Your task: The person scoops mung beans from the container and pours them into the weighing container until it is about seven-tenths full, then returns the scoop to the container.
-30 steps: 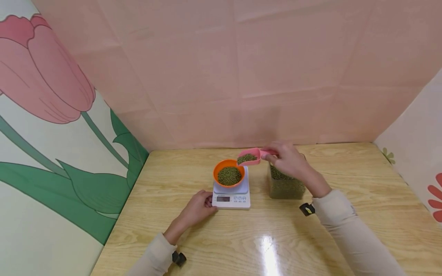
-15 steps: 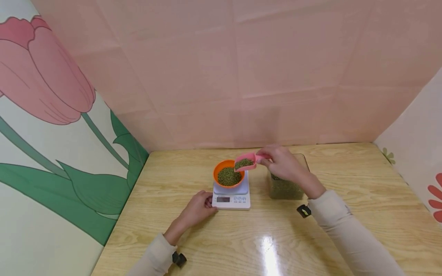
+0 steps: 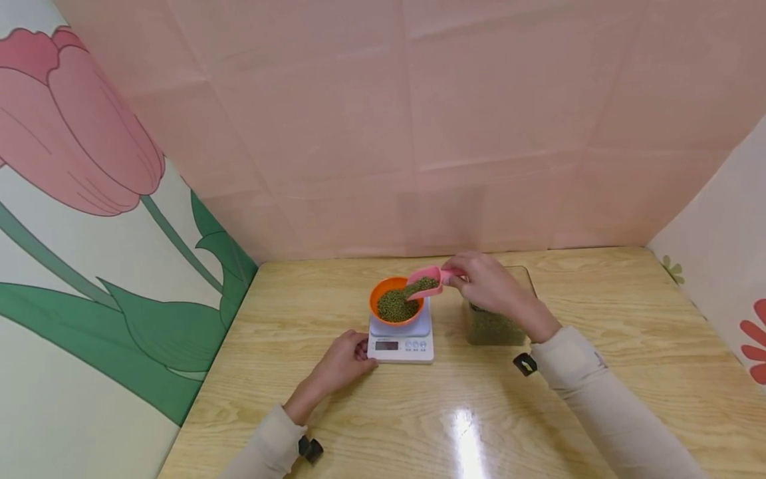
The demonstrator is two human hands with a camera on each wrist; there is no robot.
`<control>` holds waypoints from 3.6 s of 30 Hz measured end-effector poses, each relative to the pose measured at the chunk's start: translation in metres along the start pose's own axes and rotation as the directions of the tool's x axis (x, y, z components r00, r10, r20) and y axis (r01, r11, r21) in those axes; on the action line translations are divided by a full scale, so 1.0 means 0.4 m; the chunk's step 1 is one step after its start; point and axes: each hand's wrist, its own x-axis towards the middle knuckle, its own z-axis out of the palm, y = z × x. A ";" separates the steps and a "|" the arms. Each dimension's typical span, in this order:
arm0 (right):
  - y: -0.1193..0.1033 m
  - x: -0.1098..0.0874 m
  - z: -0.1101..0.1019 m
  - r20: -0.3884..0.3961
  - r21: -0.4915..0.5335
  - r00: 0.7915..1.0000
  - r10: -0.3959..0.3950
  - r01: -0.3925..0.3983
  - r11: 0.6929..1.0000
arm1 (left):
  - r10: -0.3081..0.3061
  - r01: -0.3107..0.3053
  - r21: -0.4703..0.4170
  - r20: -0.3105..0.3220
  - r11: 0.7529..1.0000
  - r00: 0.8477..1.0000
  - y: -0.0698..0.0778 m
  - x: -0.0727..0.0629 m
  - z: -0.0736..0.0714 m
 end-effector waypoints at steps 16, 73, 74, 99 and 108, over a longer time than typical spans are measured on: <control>-0.014 0.016 -0.007 0.049 -0.019 0.999 -0.006 0.006 1.000 | -0.015 0.015 -0.002 0.013 1.000 1.000 0.003 0.001 -0.003; -0.048 0.039 -0.004 0.075 -0.077 0.997 -0.021 0.027 0.997 | 0.012 -0.012 0.008 -0.002 1.000 1.000 0.005 -0.005 0.000; -0.048 0.037 -0.006 0.071 -0.076 0.997 -0.023 0.028 0.997 | 0.008 -0.008 0.005 0.000 1.000 1.000 0.005 -0.005 0.000; -0.020 -0.014 -0.074 -0.021 -0.099 0.999 -0.047 0.045 0.994 | 0.002 -0.002 0.003 0.005 1.000 1.000 0.009 -0.006 -0.002; -0.008 -0.033 -0.097 -0.056 -0.122 0.997 -0.056 0.049 0.991 | 0.000 0.000 0.000 0.005 1.000 1.000 0.013 -0.007 -0.004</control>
